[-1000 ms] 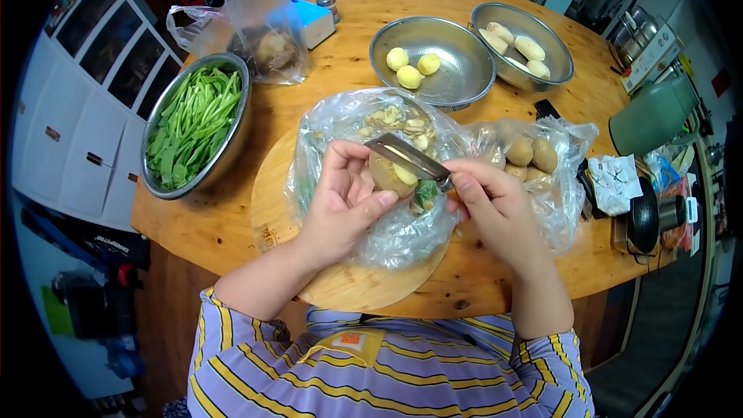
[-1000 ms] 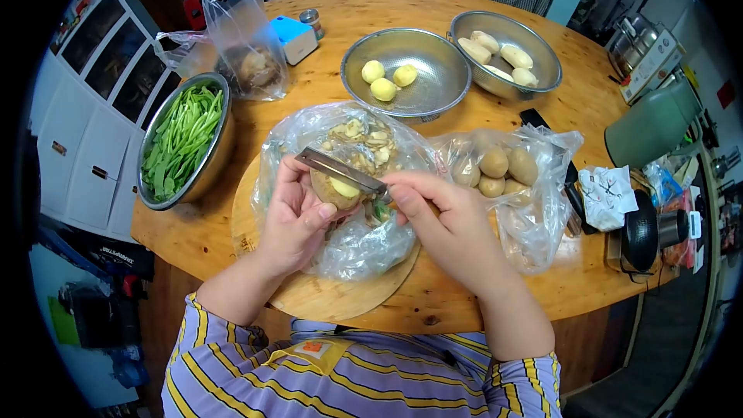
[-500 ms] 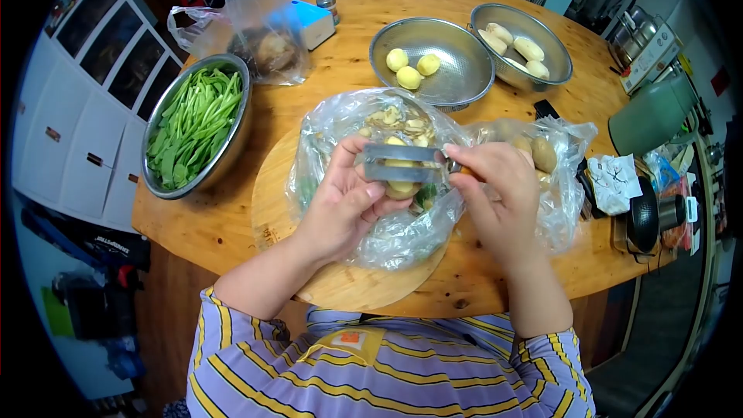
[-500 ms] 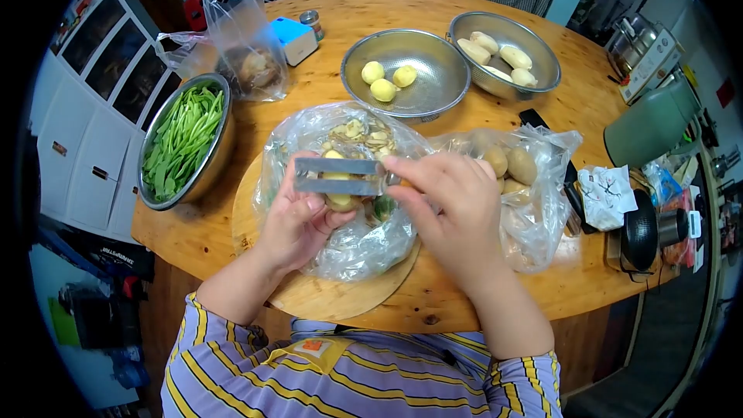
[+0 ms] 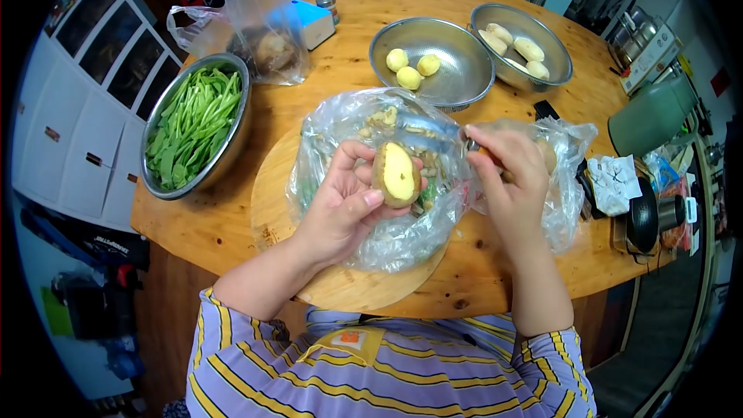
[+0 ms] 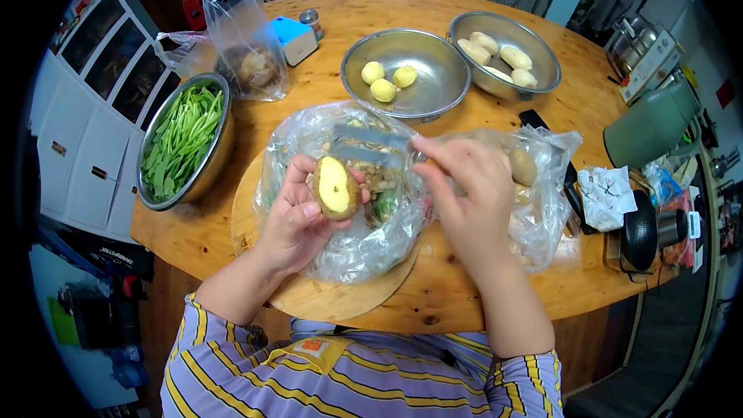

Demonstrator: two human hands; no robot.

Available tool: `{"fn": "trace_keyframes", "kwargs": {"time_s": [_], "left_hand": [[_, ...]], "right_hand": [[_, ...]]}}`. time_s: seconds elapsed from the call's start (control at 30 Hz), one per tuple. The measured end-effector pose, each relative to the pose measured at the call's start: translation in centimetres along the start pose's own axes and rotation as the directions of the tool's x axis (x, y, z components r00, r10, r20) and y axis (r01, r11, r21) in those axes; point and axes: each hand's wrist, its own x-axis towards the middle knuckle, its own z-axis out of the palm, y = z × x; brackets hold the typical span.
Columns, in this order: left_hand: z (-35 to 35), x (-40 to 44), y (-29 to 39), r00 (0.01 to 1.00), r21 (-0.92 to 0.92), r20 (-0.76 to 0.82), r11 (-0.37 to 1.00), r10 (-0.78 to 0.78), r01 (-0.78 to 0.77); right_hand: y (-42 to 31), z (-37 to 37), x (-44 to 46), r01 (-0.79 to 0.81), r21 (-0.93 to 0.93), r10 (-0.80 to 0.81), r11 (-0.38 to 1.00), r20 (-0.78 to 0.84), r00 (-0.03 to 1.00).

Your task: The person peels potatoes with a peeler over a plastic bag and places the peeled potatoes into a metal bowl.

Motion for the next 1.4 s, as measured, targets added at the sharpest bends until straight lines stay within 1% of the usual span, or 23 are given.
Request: {"fn": "trace_keyframes", "kwargs": {"time_s": [0.03, 0.07, 0.17, 0.3, 0.37, 0.47, 0.5, 0.53, 0.63, 0.67, 0.77, 0.8, 0.9, 1.0, 1.1, 1.2, 1.33, 1.4], "left_hand": [[0.0, -0.1, 0.1, 1.0, -0.02, -0.006, 1.0, -0.006, 0.006], [-0.1, -0.3, 0.2, 1.0, -0.04, -0.012, 0.999, -0.015, 0.015], [-0.8, -0.3, -0.4, 1.0, 0.014, -0.025, 1.0, 0.002, -0.002], [-0.8, -0.3, -0.4, 1.0, -0.008, -0.003, 1.0, 0.001, -0.001], [-0.5, -0.2, -0.2, 1.0, -0.033, -0.007, 0.999, -0.003, 0.003], [-0.3, 0.1, 0.0, 0.996, -0.032, 0.083, 0.999, -0.015, 0.018], [-0.2, 0.1, 0.1, 0.997, -0.045, 0.073, 0.998, -0.029, 0.032], [0.0, 0.1, 0.2, 0.997, -0.057, 0.062, 0.997, -0.041, 0.044], [-0.2, 0.3, 0.4, 0.998, -0.115, 0.045, 0.992, -0.049, 0.054], [-0.3, 0.4, 0.4, 0.998, -0.139, 0.047, 0.989, -0.048, 0.054], [-0.7, -0.2, 0.0, 0.997, -0.115, -0.044, 0.992, -0.061, 0.056], [-0.7, -0.1, 0.0, 0.997, -0.111, -0.047, 0.992, -0.062, 0.056], [-0.7, 0.0, -0.2, 0.997, -0.093, -0.059, 0.995, -0.054, 0.049], [-0.7, -0.1, -0.5, 0.997, -0.074, -0.065, 0.997, -0.033, 0.028], [-0.9, -0.2, -0.5, 0.999, -0.085, -0.032, 0.996, -0.032, 0.03], [-1.1, -0.2, -0.4, 0.999, -0.104, -0.013, 0.994, -0.041, 0.039], [-0.6, 0.1, 0.2, 0.996, -0.134, -0.02, 0.987, -0.089, 0.086], [-0.7, 0.1, 0.2, 0.995, -0.126, 0.012, 0.987, -0.099, 0.1]], "right_hand": [[-0.4, 0.1, -0.1, 0.01, 0.03, -0.01, 0.999, -0.002, 1.0], [-1.5, -0.2, -0.1, 0.043, 0.007, -0.043, 0.999, 0.031, 0.999], [-3.0, -0.2, -0.1, 0.165, -0.03, -0.162, 0.986, 0.081, 0.983], [-2.6, -0.3, -0.2, 0.146, -0.051, -0.143, 0.988, 0.058, 0.988], [-1.9, -0.2, -0.1, 0.064, -0.022, -0.063, 0.998, 0.055, 0.997], [0.4, 0.2, -0.2, -0.067, 0.044, 0.064, 0.997, 0.06, 0.996], [0.9, 0.3, -0.1, -0.11, 0.07, 0.106, 0.991, 0.065, 0.992], [0.3, 0.6, -0.3, -0.247, 0.236, 0.239, 0.94, 0.06, 0.969], [-0.7, 0.6, -0.1, -0.109, 0.23, 0.11, 0.967, 0.007, 0.994], [-0.7, 0.3, -0.3, -0.056, 0.135, 0.05, 0.989, 0.047, 0.998], [-2.1, 0.1, -0.3, 0.085, 0.049, -0.088, 0.995, 0.079, 0.993], [-2.2, 0.3, -0.4, 0.119, 0.024, -0.12, 0.993, 0.071, 0.99], [-3.1, 0.3, -0.6, 0.163, -0.002, -0.162, 0.987, 0.092, 0.982], [-3.5, 0.1, -0.7, 0.169, -0.026, -0.166, 0.985, 0.094, 0.982], [-3.1, 0.1, -0.4, 0.177, -0.021, -0.176, 0.984, 0.049, 0.983], [-1.9, 0.5, -0.6, 0.107, 0.037, -0.108, 0.994, 0.042, 0.993], [-1.1, 0.8, -0.6, -0.061, 0.157, 0.042, 0.986, 0.117, 0.992], [-0.4, 1.1, -0.7, -0.135, 0.235, 0.097, 0.963, 0.167, 0.981]]}}
